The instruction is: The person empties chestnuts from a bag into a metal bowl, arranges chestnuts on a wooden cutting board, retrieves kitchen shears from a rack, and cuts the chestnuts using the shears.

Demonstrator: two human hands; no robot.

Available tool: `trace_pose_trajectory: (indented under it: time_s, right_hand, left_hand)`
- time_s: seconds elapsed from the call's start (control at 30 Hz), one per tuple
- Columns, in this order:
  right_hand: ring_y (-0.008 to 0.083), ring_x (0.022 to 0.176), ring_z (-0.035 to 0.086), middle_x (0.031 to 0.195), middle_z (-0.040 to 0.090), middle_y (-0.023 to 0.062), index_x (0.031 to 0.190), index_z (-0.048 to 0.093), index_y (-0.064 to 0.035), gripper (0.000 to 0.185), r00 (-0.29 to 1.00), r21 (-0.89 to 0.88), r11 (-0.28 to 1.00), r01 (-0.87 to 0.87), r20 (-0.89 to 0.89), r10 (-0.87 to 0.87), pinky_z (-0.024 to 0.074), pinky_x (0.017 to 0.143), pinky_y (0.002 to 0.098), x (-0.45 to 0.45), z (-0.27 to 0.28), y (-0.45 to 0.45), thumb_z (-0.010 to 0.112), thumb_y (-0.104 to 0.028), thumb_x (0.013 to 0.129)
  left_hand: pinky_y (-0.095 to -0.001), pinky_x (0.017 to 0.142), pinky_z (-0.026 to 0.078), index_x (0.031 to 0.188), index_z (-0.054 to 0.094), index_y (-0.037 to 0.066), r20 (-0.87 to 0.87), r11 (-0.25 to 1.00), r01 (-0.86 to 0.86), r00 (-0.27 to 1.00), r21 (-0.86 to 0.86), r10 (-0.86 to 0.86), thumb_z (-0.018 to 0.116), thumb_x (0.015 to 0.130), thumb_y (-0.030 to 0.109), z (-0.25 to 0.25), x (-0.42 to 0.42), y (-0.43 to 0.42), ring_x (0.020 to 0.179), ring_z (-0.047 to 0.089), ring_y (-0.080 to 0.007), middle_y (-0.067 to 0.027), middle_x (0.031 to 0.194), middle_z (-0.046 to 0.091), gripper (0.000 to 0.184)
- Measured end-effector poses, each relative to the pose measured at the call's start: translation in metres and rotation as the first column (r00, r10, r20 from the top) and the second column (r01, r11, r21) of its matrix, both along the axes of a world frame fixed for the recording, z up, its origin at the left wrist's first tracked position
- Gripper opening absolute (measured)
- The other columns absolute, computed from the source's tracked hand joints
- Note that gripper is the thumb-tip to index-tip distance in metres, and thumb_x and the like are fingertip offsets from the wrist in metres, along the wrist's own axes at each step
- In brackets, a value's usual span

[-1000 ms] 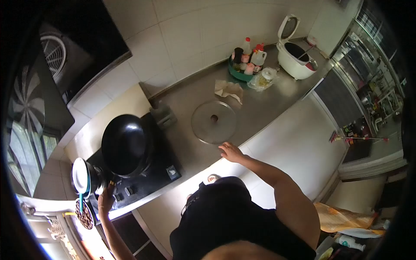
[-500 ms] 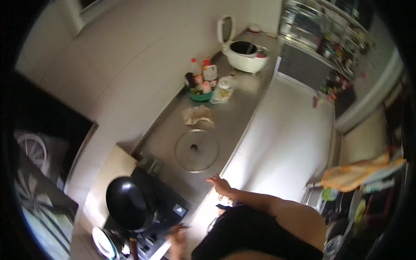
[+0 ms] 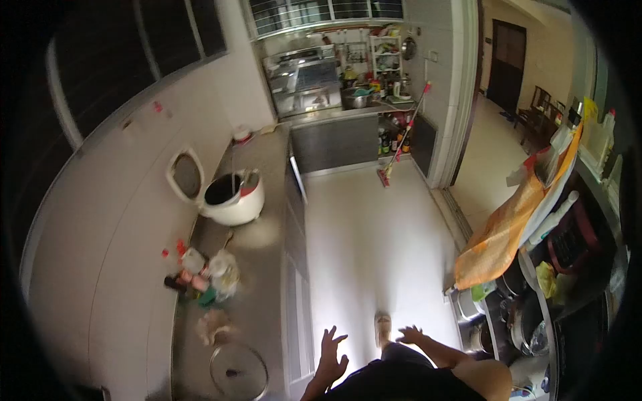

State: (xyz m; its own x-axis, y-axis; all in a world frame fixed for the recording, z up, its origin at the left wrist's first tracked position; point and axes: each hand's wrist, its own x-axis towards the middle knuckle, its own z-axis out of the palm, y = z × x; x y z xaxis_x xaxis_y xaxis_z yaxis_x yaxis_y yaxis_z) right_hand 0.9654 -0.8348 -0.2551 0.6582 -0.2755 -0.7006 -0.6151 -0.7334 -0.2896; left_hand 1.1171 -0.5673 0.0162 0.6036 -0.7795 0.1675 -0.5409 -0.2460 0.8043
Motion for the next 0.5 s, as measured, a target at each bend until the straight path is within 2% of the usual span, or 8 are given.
trace_pose_trajectory:
  time_s: [0.03, 0.17, 0.3, 0.37, 0.4, 0.43, 0.47, 0.5]
  right_hand:
    - [0.0393, 0.114, 0.035, 0.127, 0.037, 0.0132, 0.122, 0.040, -0.0222, 0.054, 0.999, -0.041, 0.999, 0.025, 0.046, -0.024, 0.0248, 0.089, 0.0610, -0.010, -0.023, -0.020, 0.046, -0.050, 0.076]
    - [0.0329, 0.110, 0.042, 0.122, 0.043, 0.0116, 0.120, 0.043, -0.0240, 0.048, 0.899, 0.539, 0.750, 0.383, -0.403, -0.170, 0.0318, 0.087, 0.0547, 0.004, -0.058, -0.105, 0.046, -0.046, 0.077]
    - [0.0244, 0.093, 0.055, 0.101, 0.058, 0.0045, 0.113, 0.049, -0.0249, 0.038, 0.725, 0.587, 0.687, 0.429, -0.677, 0.125, 0.0430, 0.075, 0.0456, 0.059, -0.043, -0.218, 0.049, -0.036, 0.077]
    - [0.0232, 0.089, 0.056, 0.095, 0.060, 0.0069, 0.107, 0.054, -0.0185, 0.036, 0.877, 0.666, 0.572, 0.479, -0.387, -0.285, 0.0443, 0.075, 0.0397, 0.085, -0.063, -0.263, 0.051, -0.037, 0.077]
    - [0.0214, 0.086, 0.057, 0.093, 0.060, 0.0086, 0.104, 0.056, -0.0139, 0.034, 0.977, 0.475, 0.867, 0.150, 0.062, -0.203, 0.0450, 0.074, 0.0358, 0.106, -0.072, -0.280, 0.053, -0.034, 0.077]
    - [0.0196, 0.084, 0.057, 0.090, 0.060, 0.0104, 0.101, 0.057, -0.0092, 0.033, 0.895, 0.081, 0.990, -0.113, 0.441, 0.066, 0.0457, 0.073, 0.0320, 0.134, -0.077, -0.296, 0.054, -0.032, 0.077]
    - [0.0178, 0.082, 0.057, 0.089, 0.060, 0.0101, 0.099, 0.057, -0.0060, 0.031, 0.738, 0.648, 0.762, -0.005, 0.516, -0.434, 0.0459, 0.072, 0.0293, 0.151, -0.075, -0.315, 0.055, -0.028, 0.078]
    - [0.0160, 0.080, 0.057, 0.088, 0.060, 0.0098, 0.097, 0.057, -0.0027, 0.029, 0.504, 0.969, 0.232, -0.086, 0.243, -0.829, 0.0462, 0.070, 0.0267, 0.168, -0.066, -0.331, 0.056, -0.025, 0.078]
  left_hand:
    - [-0.0487, 0.100, 0.017, 0.117, 0.041, 0.005, 0.002, 0.999, 0.038, 0.999, 0.000, -0.038, 0.051, 0.065, 0.003, -0.012, 0.020, -0.031, 0.123, 0.014, -0.0435, -0.0247, 0.130, 0.023, 0.053]
    - [-0.0450, 0.100, 0.019, 0.120, 0.038, 0.007, 0.007, 0.985, 0.164, 0.986, 0.052, -0.165, 0.056, 0.070, 0.003, -0.014, 0.088, -0.155, 0.124, 0.017, -0.0384, -0.0200, 0.132, 0.023, 0.053]
    - [-0.0415, 0.100, 0.023, 0.120, 0.038, 0.005, -0.008, 0.976, 0.213, 0.977, 0.038, -0.212, 0.056, 0.070, 0.004, -0.004, 0.147, -0.258, 0.123, 0.022, -0.0350, -0.0179, 0.131, 0.026, 0.053]
    - [-0.0407, 0.100, 0.024, 0.120, 0.038, 0.005, -0.062, 0.976, 0.212, 0.976, 0.054, -0.209, 0.055, 0.071, 0.005, -0.003, 0.177, -0.293, 0.122, 0.024, -0.0347, -0.0182, 0.131, 0.027, 0.051]
    - [-0.0411, 0.099, 0.024, 0.120, 0.037, 0.005, -0.063, 0.976, 0.207, 0.977, 0.067, -0.203, 0.054, 0.072, 0.005, -0.016, 0.195, -0.307, 0.121, 0.025, -0.0351, -0.0191, 0.129, 0.029, 0.051]
    - [-0.0394, 0.099, 0.025, 0.117, 0.039, 0.001, -0.080, 0.979, 0.199, 0.976, -0.040, -0.202, 0.050, 0.072, 0.009, -0.032, 0.213, -0.319, 0.119, 0.028, -0.0352, -0.0216, 0.125, 0.033, 0.047]
    - [-0.0390, 0.099, 0.026, 0.117, 0.039, 0.001, -0.014, 0.986, 0.167, 0.986, 0.017, -0.167, 0.050, 0.072, 0.009, -0.054, 0.233, -0.329, 0.118, 0.029, -0.0354, -0.0219, 0.125, 0.034, 0.047]
    - [-0.0385, 0.098, 0.026, 0.117, 0.039, 0.001, 0.051, 0.989, 0.130, 0.990, 0.076, -0.134, 0.050, 0.072, 0.010, -0.080, 0.256, -0.337, 0.117, 0.030, -0.0356, -0.0222, 0.124, 0.034, 0.047]
